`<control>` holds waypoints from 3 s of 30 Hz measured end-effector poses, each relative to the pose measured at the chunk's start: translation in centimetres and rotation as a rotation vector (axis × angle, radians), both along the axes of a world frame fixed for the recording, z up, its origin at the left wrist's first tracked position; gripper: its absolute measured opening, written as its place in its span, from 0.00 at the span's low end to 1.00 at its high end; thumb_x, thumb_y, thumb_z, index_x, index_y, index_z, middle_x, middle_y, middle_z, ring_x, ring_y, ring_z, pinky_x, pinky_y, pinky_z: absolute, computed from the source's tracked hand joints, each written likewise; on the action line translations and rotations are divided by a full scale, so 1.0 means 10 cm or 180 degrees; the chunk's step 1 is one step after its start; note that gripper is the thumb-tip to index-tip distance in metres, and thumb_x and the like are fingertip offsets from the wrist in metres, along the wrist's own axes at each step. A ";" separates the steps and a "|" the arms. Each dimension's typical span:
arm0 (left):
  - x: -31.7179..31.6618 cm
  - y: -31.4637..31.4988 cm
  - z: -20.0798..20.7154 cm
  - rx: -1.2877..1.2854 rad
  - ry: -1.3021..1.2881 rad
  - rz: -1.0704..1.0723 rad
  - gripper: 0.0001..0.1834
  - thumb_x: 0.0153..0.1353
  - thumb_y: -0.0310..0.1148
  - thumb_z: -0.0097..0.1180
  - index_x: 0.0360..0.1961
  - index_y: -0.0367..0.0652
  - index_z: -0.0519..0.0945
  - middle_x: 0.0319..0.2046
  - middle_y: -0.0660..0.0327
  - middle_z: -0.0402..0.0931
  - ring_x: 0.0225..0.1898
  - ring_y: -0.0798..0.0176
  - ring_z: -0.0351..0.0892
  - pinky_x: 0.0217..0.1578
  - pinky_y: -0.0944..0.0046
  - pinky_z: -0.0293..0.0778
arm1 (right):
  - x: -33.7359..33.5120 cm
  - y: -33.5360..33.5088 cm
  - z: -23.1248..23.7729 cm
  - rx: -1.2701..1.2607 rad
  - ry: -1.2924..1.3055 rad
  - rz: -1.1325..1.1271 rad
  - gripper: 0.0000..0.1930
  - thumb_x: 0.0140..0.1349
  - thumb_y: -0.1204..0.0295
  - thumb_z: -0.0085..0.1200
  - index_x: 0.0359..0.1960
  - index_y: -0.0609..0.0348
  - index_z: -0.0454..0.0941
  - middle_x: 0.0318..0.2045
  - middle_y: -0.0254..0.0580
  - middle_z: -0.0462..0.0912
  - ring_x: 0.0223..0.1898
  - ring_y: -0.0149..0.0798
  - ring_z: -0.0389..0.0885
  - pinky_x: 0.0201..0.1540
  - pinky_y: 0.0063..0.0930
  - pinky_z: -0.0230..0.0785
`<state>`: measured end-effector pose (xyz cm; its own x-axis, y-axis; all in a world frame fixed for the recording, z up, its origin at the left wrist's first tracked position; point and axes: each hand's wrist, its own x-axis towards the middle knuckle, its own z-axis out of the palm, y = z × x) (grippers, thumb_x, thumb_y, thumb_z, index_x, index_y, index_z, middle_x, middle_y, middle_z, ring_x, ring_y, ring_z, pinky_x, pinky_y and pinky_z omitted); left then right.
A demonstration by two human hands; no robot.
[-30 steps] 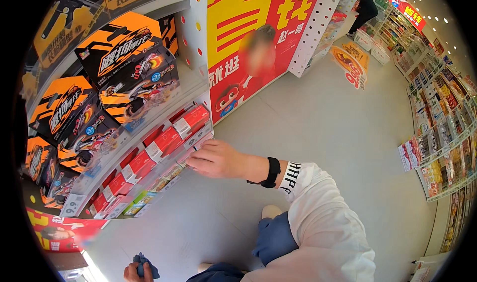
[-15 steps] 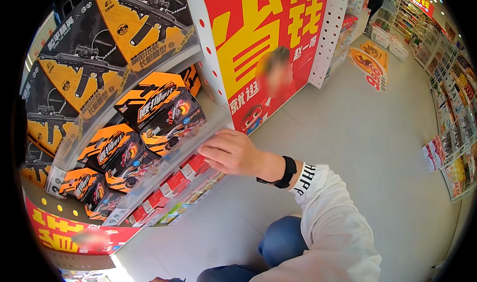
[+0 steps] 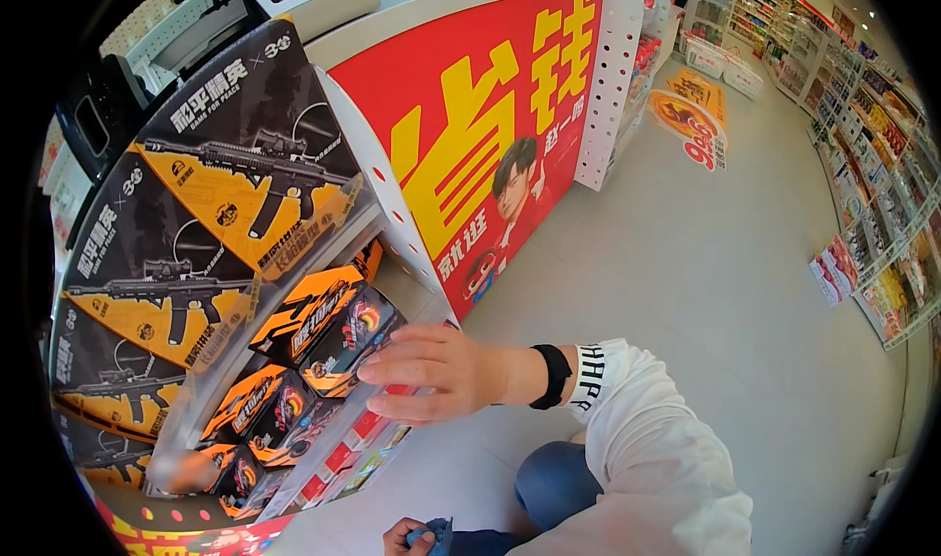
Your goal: The person sits on the floor and wipes the lower shelves and products with a blue cloth. They pick up various boxes, wipe them, and place them back on the shelf. The person then moves to the checkout counter and wipes the surface and a display stand.
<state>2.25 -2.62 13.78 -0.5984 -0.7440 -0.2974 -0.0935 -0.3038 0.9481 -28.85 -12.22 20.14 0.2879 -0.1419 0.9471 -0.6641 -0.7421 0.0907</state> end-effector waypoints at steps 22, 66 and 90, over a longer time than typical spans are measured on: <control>-1.50 -0.31 1.49 0.0540 0.1015 -0.0099 0.34 0.59 0.39 0.60 0.63 0.41 0.60 0.59 0.52 0.62 0.60 0.59 0.62 0.57 0.56 0.65 | -0.10 1.43 0.99 0.3975 -0.1872 0.0371 0.17 0.60 0.69 0.53 0.50 0.55 0.69 0.45 0.43 0.73 0.31 0.45 0.79 0.30 0.31 0.74; -7.24 -3.40 3.35 -0.3288 -0.3125 -0.0171 0.35 0.63 0.49 0.43 0.66 0.39 0.57 0.68 0.43 0.45 0.68 0.34 0.40 0.63 0.40 0.48 | -4.06 0.74 4.30 0.4228 -0.2668 -0.2486 0.17 0.58 0.73 0.55 0.49 0.59 0.73 0.44 0.47 0.79 0.40 0.49 0.79 0.41 0.35 0.72; -7.32 -4.68 3.53 -0.2405 -0.3606 0.0573 0.31 0.62 0.42 0.48 0.65 0.47 0.58 0.66 0.54 0.54 0.69 0.50 0.47 0.63 0.37 0.46 | -5.95 -1.89 3.32 0.3726 -0.0220 -0.1275 0.20 0.58 0.70 0.52 0.53 0.60 0.71 0.57 0.49 0.68 0.61 0.49 0.63 0.59 0.39 0.61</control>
